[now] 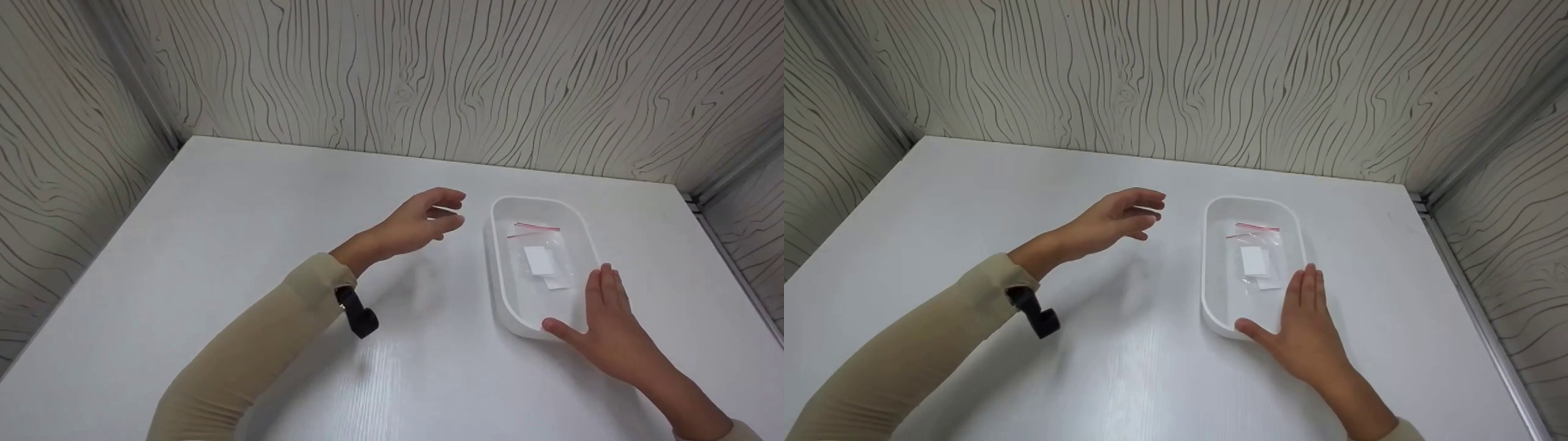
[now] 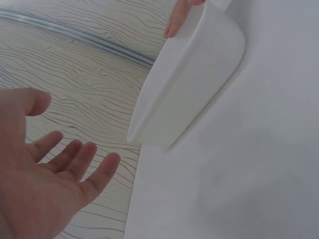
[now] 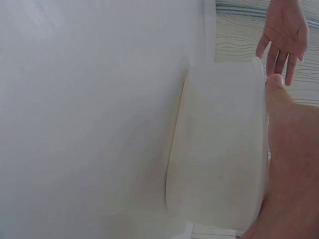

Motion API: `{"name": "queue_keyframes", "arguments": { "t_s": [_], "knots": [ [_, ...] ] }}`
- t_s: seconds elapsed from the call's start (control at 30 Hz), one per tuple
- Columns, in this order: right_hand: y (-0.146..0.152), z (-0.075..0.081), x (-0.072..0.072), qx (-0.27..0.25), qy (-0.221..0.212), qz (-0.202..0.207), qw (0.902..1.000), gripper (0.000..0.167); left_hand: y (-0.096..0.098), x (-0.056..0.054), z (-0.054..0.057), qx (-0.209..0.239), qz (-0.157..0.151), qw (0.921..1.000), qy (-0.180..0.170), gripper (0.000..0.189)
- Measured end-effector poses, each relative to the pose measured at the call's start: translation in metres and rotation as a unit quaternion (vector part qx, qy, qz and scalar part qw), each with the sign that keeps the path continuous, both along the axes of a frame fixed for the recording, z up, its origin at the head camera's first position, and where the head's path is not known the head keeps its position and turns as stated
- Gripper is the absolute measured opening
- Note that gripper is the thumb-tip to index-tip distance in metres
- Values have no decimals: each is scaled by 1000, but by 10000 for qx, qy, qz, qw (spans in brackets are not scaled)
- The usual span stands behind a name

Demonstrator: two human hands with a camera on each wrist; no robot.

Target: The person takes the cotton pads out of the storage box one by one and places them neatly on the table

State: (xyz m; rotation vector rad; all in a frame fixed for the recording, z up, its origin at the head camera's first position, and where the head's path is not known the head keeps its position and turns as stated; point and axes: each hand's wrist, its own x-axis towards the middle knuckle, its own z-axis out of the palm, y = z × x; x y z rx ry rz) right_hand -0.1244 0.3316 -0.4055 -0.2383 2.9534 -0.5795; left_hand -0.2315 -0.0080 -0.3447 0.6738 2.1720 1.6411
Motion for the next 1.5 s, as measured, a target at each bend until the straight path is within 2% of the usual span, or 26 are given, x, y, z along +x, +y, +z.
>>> {"name": "queue_keyframes", "arguments": {
  "t_s": [0.23,0.57,0.87,1.27,1.5],
  "knots": [
    [0,-1,0,89,9,-9,10000,124,19,-2,6,117,-40,9999,-56,49],
    [-1,-2,-1,127,-5,-7,9999,124,52,-8,19,244,-145,9990,-353,49],
    [-2,-2,-2,151,46,47,9999,124,79,-19,28,263,-83,9963,-814,48],
    [-2,-1,-5,212,-101,36,9997,125,106,-24,23,-105,238,9931,-1139,48],
    [0,-1,-5,196,-78,31,9998,125,124,-24,17,-428,576,9868,-1451,48]
  ]
}}
